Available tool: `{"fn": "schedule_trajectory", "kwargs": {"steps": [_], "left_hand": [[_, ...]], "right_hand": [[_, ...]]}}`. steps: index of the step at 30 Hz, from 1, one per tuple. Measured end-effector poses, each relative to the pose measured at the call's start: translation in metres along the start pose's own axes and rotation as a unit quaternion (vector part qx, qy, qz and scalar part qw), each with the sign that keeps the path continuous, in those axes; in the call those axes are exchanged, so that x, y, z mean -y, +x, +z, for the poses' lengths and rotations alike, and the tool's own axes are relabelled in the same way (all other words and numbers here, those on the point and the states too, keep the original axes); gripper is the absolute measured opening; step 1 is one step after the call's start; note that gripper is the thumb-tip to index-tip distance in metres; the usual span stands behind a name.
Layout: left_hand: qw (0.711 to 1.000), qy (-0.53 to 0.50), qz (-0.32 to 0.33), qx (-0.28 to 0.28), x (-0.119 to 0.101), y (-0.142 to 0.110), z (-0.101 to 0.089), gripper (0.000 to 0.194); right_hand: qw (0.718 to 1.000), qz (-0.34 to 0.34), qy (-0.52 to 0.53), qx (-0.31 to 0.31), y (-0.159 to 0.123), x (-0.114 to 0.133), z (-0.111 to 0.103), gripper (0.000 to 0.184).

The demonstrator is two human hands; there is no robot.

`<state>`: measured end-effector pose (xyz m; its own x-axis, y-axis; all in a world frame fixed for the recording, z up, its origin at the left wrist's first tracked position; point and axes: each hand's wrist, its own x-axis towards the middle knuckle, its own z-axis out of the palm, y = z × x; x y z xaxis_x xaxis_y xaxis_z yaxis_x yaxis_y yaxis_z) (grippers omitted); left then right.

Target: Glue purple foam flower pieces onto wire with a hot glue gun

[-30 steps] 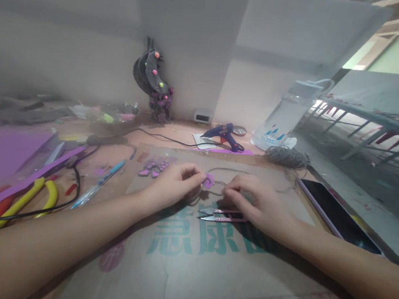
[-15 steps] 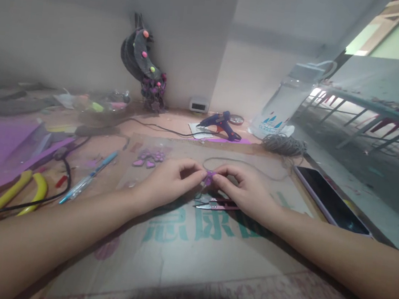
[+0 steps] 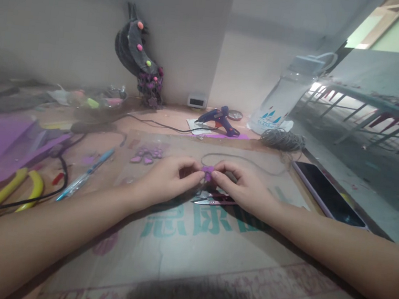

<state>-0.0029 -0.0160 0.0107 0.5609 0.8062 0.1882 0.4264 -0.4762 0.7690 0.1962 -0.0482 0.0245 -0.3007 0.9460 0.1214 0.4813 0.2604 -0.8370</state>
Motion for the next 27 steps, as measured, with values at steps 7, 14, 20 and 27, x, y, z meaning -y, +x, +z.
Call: {"fn": "schedule_trajectory", "kwargs": {"steps": [7, 14, 20, 27], "left_hand": [[0.999, 0.017, 0.035, 0.031, 0.0029, -0.0015, 0.0004, 0.027], [0.998, 0.023, 0.040, 0.039, 0.0022, -0.0003, -0.0002, 0.027], [0.999, 0.031, 0.007, 0.031, -0.0023, -0.0003, 0.0002, 0.027], [0.999, 0.032, -0.001, 0.024, -0.0020, -0.0006, 0.0002, 0.020]], "right_hand": [[0.998, -0.003, -0.054, -0.017, 0.0022, -0.0023, 0.0002, 0.022], [0.998, -0.011, -0.058, -0.030, 0.0012, -0.0043, 0.0019, 0.020], [0.996, -0.028, -0.073, -0.041, 0.0009, -0.0061, 0.0027, 0.023], [0.997, -0.038, -0.056, -0.022, 0.0016, -0.0063, 0.0049, 0.022]]}}
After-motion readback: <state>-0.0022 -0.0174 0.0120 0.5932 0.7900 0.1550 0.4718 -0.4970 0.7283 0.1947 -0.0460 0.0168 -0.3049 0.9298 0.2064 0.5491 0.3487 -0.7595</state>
